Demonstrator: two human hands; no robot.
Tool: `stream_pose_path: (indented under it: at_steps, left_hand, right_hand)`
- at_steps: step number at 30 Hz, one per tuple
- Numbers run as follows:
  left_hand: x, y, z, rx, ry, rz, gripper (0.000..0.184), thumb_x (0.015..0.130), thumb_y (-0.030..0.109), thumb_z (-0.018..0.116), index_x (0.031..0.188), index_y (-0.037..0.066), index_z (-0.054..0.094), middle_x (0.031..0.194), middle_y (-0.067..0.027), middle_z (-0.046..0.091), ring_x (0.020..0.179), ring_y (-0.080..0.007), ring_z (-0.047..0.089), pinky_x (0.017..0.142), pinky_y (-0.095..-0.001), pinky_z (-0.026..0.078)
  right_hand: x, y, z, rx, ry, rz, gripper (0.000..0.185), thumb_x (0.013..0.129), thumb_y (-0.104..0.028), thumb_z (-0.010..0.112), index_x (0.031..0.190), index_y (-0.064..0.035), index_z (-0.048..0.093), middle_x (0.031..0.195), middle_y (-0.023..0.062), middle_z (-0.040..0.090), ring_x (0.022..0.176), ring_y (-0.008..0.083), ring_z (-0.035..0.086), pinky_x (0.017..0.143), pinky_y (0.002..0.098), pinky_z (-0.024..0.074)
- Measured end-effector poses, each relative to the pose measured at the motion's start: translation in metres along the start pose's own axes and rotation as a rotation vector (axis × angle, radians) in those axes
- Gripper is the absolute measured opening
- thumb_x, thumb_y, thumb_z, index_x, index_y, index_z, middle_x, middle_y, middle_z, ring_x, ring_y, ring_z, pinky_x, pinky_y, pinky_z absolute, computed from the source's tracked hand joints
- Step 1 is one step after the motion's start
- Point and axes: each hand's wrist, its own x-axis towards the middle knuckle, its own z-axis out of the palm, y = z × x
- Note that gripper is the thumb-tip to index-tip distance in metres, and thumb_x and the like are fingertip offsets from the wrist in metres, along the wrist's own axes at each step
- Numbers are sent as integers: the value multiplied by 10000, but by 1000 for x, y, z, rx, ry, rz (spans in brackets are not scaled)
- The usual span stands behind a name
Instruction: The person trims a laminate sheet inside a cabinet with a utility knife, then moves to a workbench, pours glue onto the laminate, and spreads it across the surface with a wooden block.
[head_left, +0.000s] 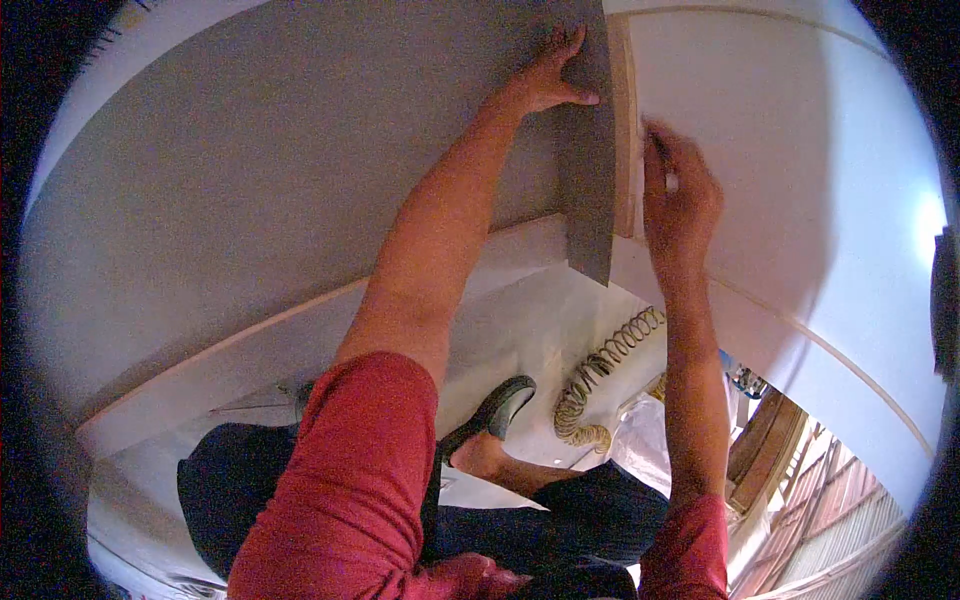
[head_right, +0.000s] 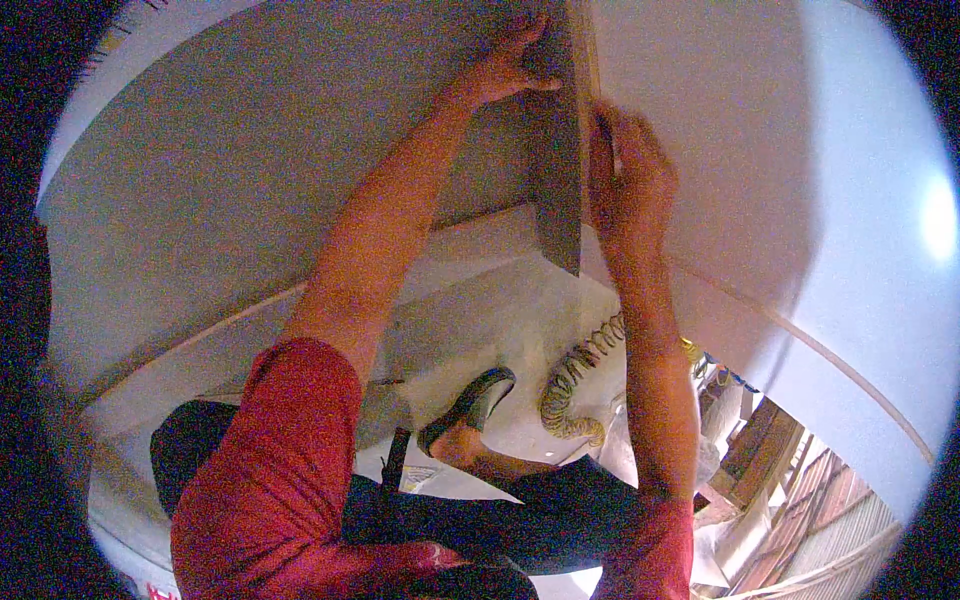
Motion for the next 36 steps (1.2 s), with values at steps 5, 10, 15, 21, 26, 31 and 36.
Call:
stream_pose_path:
  at_steps: [5, 10, 15, 21, 26, 31, 36]
  left_hand:
    - [-6, 14, -6, -11, 28, 22, 1340, 661, 500, 935, 1665, 236, 86, 1715, -215, -15, 1582, -391, 34, 1276, -515, 184]
    - [-2, 14, -8, 63, 78, 71, 1335, 654, 492, 936, 1664, 215, 108, 1712, -222, -6, 1581, -397, 36, 1276, -504, 191]
    - [3, 15, -13, 64, 109, 99, 1312, 653, 464, 940, 1662, 202, 142, 1710, -230, 20, 1583, -385, 50, 1280, -485, 190]
    - [7, 8, -5, 41, 126, 119, 1300, 663, 490, 929, 1661, 208, 146, 1717, -206, 18, 1584, -377, 73, 1277, -484, 209]
    - [3, 4, -3, 100, 86, 53, 1303, 676, 523, 917, 1663, 232, 117, 1715, -211, 25, 1577, -386, 112, 1272, -486, 231]
    - [-9, 30, -20, 45, 110, 85, 1298, 701, 522, 907, 1663, 175, 108, 1704, -234, 97, 1558, -414, 189, 1270, -483, 241]
    - [-21, 67, -42, -124, -152, -227, 1128, 856, 277, 843, 1661, 122, 68, 1732, -159, 8, 1594, -327, 58, 1294, -483, 138]
  right_hand:
    - [89, 35, 67, -278, 78, -253, 332, 950, -122, 648, 1279, -139, 686, 1177, 84, 729, 1041, 306, 684, 888, 433, 568]
    - [125, 59, 91, -485, -183, -352, 449, 885, -123, 654, 1330, -186, 649, 1189, 42, 711, 1040, 307, 647, 864, 435, 570]
    - [123, 46, 93, -496, 72, -373, 443, 865, -128, 640, 1302, -191, 660, 1225, 24, 696, 1030, 300, 646, 865, 434, 566]
    - [137, 55, 95, -585, -48, -383, 432, 861, -106, 626, 1287, -166, 669, 1201, 43, 704, 1010, 307, 641, 857, 435, 557]
    - [99, 37, 76, -545, -151, -393, 393, 874, -115, 604, 1260, -134, 677, 1090, 79, 719, 973, 319, 638, 810, 448, 543]
    - [31, 17, 56, -678, -329, -237, 361, 887, -113, 582, 1233, -109, 683, 1046, 107, 718, 969, 317, 636, 804, 454, 539]
    - [-53, 3, 22, -599, -462, -168, 384, 844, -90, 614, 1223, -69, 668, 1010, 113, 700, 969, 316, 632, 809, 463, 539]
